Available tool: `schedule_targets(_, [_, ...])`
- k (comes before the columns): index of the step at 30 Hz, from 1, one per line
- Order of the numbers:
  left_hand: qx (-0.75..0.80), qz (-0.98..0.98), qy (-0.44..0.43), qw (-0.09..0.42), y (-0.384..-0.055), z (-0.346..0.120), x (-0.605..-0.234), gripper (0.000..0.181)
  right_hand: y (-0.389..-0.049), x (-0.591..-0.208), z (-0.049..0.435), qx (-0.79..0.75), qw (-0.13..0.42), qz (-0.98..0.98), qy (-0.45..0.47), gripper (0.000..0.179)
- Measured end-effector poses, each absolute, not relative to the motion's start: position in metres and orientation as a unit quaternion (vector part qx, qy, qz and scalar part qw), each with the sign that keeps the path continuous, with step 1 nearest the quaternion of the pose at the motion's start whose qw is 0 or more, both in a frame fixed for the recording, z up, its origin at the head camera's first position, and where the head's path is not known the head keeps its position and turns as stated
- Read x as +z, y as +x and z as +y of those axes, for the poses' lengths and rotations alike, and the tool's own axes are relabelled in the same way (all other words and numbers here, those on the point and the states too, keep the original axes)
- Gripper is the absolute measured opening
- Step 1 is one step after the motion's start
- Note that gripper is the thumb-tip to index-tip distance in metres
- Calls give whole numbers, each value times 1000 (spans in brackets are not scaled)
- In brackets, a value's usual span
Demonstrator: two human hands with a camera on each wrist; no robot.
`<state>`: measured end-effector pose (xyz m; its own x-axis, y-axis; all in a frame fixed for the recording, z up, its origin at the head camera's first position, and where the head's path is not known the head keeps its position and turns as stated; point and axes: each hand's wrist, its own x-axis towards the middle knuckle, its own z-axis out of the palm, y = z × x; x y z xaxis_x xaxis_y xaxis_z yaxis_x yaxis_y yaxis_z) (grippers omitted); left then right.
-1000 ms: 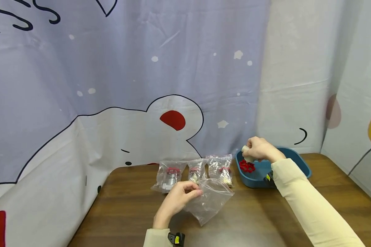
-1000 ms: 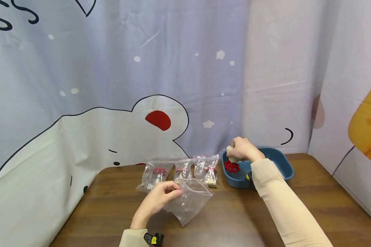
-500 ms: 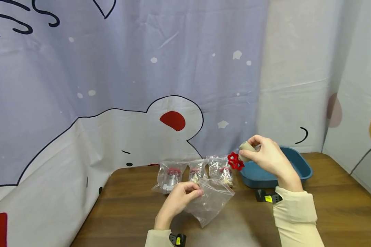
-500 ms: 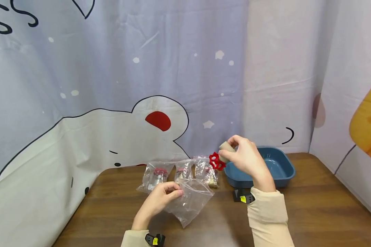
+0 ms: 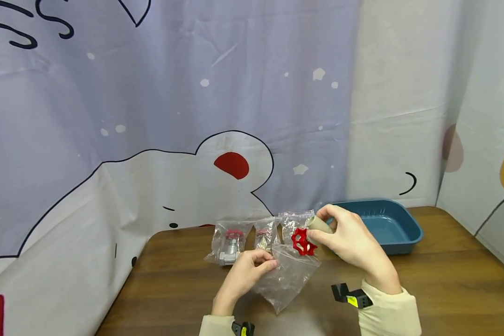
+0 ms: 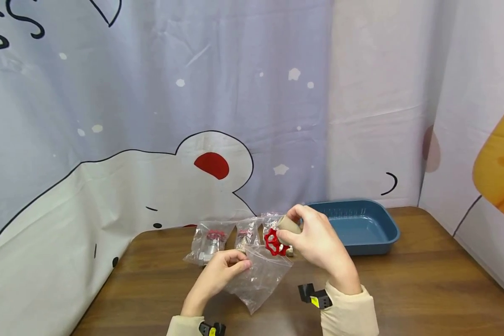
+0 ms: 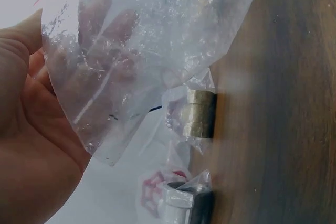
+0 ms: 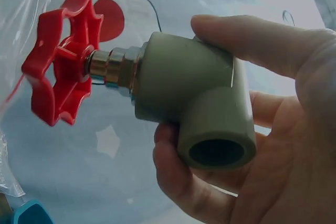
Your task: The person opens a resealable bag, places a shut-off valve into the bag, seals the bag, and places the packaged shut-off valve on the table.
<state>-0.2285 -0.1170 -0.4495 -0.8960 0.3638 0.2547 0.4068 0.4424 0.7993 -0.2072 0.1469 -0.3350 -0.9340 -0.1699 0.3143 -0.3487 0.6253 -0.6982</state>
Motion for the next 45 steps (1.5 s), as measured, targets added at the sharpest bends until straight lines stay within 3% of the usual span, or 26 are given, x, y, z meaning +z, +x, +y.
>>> schedule_targets(8, [-483, -851, -206, 28, -228, -117, -448, 13, -207, -337, 130, 354, 150, -902, 196, 20])
schedule_targets(25, [-496, -846, -188, 52, -229, -111, -446, 14, -213, -346, 121, 389, 67, -886, 242, 19])
schedule_targets(34, [-531, -824, -197, 23, -227, -111, -446, 8, -220, -356, 118, 408, 16, -883, 232, 21])
schedule_targets(45, [-568, -787, -233, -56, -226, -118, -446, 44, -227, -364, 114, 397, 32, -882, 252, 16])
